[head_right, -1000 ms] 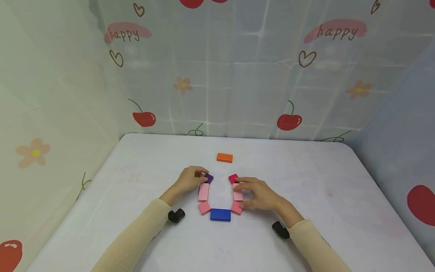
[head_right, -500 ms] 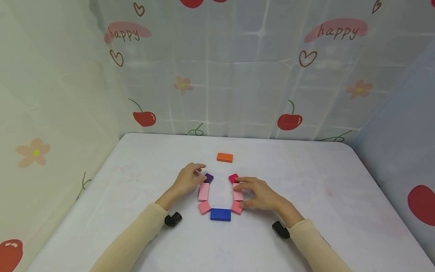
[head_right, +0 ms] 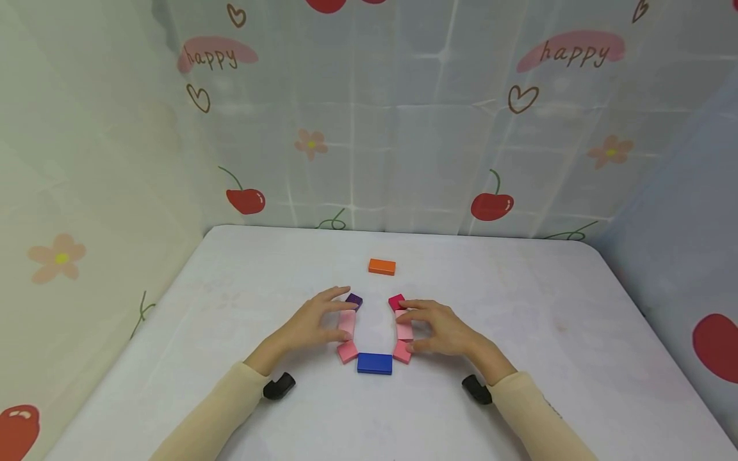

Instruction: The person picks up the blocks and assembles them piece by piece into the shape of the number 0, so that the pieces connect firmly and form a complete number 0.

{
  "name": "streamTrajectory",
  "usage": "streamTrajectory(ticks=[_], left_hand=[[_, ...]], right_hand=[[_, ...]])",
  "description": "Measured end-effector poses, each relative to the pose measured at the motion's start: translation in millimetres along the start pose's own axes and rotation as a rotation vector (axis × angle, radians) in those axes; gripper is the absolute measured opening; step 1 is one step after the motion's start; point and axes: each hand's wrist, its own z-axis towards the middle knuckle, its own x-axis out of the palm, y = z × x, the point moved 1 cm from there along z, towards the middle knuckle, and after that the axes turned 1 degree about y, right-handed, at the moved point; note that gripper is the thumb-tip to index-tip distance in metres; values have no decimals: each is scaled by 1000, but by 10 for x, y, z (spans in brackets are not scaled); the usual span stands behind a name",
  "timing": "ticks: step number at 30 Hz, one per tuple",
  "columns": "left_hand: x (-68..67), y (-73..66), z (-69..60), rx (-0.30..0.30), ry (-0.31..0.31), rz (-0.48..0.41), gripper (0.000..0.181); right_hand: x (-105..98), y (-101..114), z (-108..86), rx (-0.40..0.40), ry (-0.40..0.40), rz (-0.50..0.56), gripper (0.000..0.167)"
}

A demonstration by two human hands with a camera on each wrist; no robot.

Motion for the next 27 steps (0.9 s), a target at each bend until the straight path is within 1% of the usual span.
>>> streamTrajectory(ticks=[5, 9, 13, 19, 24, 27], left_hand=[[2, 3, -54, -7, 46, -5, 52], [-1, -2, -82, -14, 71, -1, 51], [-2, -7, -94, -1, 81, 11, 49], [24, 22, -86, 39, 89, 66, 44], [43, 54, -78, 43, 103, 91, 43], [43, 62, -78, 51, 102, 95, 42]], right_hand=[[-5, 6, 0, -11, -2, 8, 52], [-7, 11, -1, -12, -2, 8, 51], [-9, 14, -5, -16, -4, 5, 51], [-12, 25, -13, -20, -5, -1, 50], [-10, 40, -16, -13, -9, -3, 51], [-7, 39, -11, -11, -10, -7, 51]])
